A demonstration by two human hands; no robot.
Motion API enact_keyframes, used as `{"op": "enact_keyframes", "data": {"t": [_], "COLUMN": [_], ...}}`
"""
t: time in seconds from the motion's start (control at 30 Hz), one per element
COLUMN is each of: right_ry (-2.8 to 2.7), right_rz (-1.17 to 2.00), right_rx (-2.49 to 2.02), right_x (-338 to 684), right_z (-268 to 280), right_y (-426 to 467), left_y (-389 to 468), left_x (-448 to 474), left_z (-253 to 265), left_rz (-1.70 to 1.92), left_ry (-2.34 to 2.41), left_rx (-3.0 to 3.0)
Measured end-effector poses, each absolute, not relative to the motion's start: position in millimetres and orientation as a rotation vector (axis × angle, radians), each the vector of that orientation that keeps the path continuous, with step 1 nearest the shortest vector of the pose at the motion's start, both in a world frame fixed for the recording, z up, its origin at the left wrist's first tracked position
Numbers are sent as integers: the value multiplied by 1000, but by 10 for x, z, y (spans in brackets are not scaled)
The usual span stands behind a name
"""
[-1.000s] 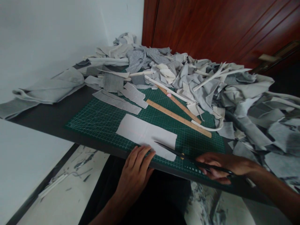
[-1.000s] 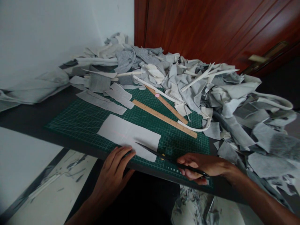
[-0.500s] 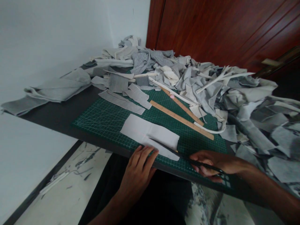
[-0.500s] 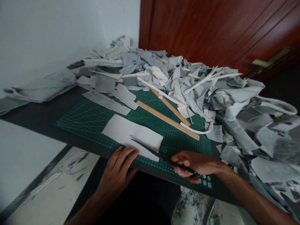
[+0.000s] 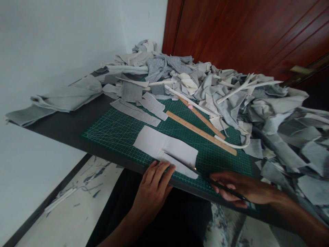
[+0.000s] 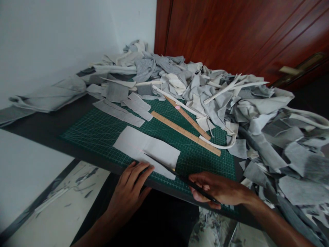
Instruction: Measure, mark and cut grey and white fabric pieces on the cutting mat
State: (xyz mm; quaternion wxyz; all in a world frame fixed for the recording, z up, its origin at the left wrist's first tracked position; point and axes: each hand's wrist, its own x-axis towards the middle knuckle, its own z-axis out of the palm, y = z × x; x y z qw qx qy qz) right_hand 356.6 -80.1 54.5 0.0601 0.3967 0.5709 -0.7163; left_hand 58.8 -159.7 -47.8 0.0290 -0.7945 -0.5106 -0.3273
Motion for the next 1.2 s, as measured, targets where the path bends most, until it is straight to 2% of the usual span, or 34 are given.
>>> {"op": "enact_keyframes", "data": {"t": [1.0,1.2], "right_ry": [1610,1576], "right_rz": [-2164,-2084], "right_rx": [1223,1202], "right_x": [3564,3508], "right_z": [510,517], "right_y": [-745,-746], "left_y": [-1602,-1597], "left_x": [588,594], "left_z": [-491,-490], "left_rz": [-1003,-1010], "left_ry": [-1588,-1587], "left_rx": [-2461,-2454]}}
